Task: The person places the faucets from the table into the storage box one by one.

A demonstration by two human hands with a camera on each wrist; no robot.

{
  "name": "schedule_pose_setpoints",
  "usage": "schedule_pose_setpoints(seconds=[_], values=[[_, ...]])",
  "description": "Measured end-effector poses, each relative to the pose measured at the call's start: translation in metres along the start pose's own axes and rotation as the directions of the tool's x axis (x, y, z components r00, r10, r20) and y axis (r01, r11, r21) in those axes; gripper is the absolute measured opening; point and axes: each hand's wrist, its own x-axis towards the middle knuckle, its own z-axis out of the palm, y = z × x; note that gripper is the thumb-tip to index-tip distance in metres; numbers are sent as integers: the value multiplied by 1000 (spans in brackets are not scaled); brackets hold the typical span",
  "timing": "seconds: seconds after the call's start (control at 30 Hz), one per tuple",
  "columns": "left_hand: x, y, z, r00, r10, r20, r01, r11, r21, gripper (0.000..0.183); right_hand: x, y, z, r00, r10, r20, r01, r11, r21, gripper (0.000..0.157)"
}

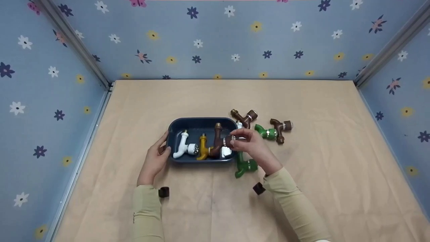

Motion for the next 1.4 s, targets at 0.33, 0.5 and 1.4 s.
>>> schedule_pose_setpoints(seconds=[0.33,0.5,1.4], values=[[-2,3,0,1000,-8,2,8,1000,7,57,9,2,7,1000,23,2,-22,999,-49,32],[-1,4,0,1000,-6,9,6,1000,4,57,12,6,10,1000,26,-13,-26,999,-46,28],[-4,10,-2,1000,26,18,-26,1000,-7,57,26,8,24,998,57,24,-55,996,-74,29]])
